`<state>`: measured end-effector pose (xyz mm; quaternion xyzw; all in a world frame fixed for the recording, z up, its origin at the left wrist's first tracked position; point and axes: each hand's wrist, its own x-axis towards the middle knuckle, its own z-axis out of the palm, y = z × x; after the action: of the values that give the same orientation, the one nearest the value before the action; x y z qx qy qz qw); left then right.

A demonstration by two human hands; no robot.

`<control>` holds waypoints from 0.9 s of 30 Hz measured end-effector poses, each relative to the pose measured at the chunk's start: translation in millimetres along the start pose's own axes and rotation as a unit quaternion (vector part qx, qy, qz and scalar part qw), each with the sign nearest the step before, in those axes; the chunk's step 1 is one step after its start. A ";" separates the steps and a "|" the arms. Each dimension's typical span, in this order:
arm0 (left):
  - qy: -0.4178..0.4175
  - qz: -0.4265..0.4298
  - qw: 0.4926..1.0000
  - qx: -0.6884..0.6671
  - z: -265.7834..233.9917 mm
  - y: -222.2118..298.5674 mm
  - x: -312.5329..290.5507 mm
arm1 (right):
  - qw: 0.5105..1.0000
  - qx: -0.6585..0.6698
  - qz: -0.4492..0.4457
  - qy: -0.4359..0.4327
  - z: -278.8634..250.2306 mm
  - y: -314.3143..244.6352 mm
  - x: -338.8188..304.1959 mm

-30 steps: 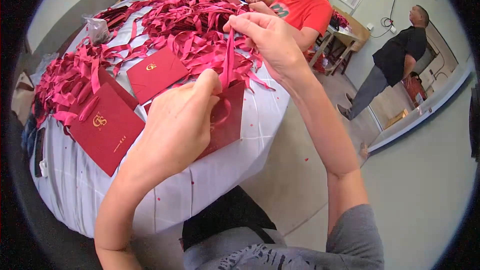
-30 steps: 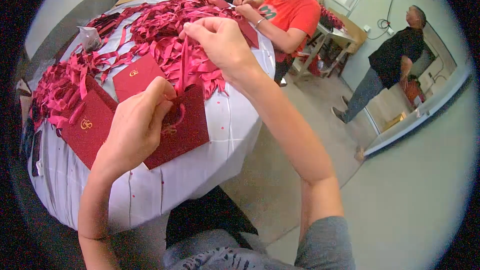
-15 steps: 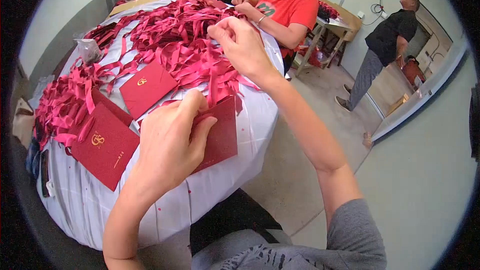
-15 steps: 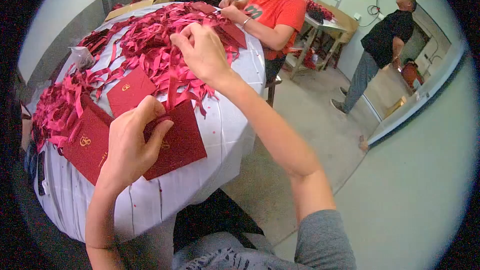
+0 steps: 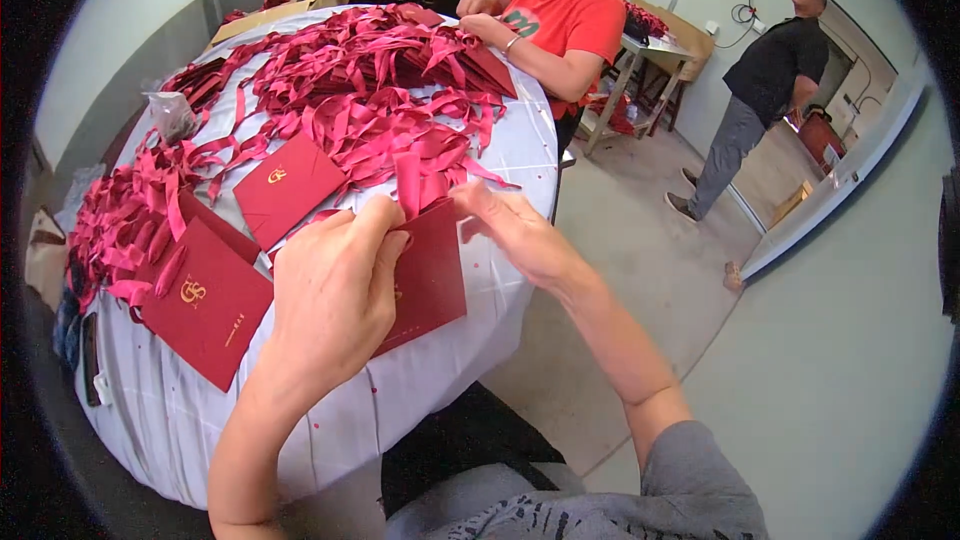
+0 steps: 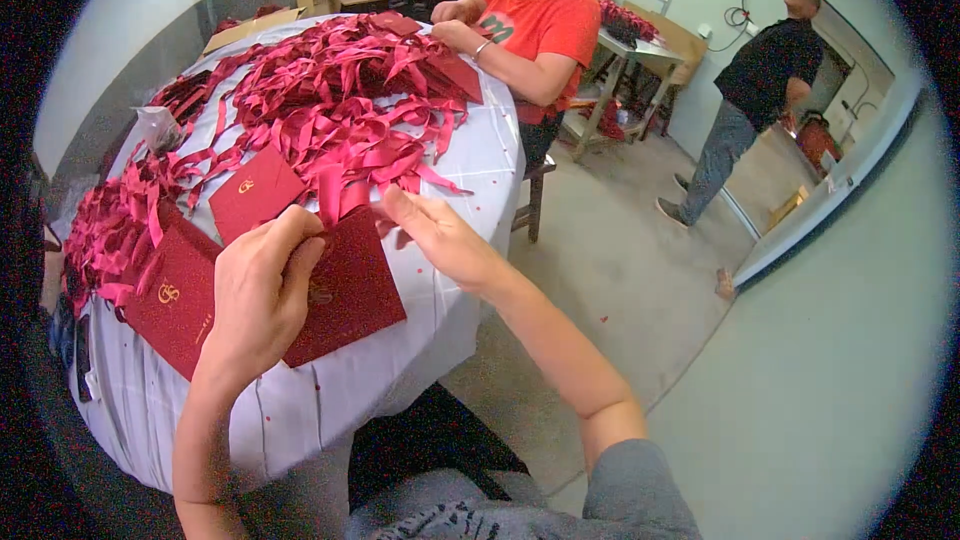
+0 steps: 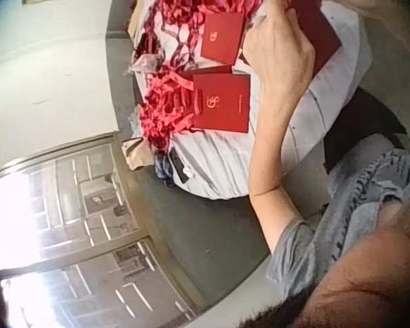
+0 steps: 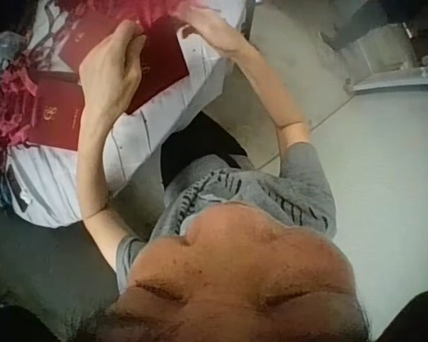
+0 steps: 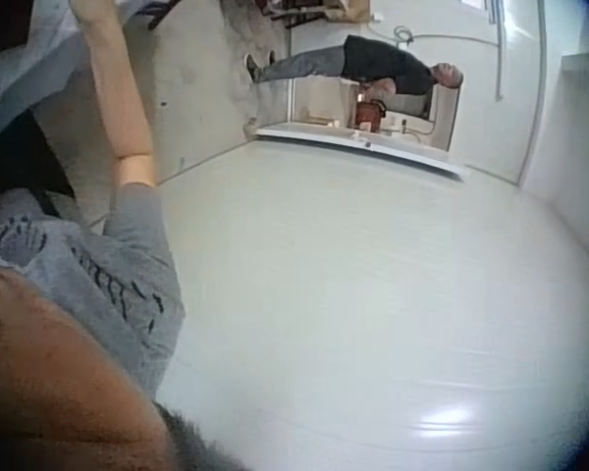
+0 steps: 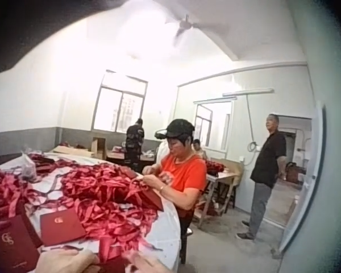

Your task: The person assembles paper gift bags by threading ribbon handles through the slits and folding the bags by hand.

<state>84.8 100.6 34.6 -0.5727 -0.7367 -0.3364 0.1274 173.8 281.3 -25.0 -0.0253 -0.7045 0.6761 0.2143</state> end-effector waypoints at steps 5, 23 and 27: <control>-0.008 0.010 1.000 0.011 -1.6 1.0 -0.7 | 0.953 0.278 0.067 -0.098 11.3 -9.6 28.9; 0.036 0.053 0.997 0.033 0.7 -1.6 -3.8 | 0.942 0.283 -0.021 -0.180 20.7 -56.8 72.9; 0.022 0.070 0.997 0.028 3.8 -2.0 -1.4 | 0.941 0.299 -0.027 -0.156 20.4 -64.0 71.2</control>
<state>84.1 101.7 30.3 -0.6120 -0.7006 -0.3182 0.1825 118.7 279.9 55.8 0.1653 -0.4950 0.8449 0.1175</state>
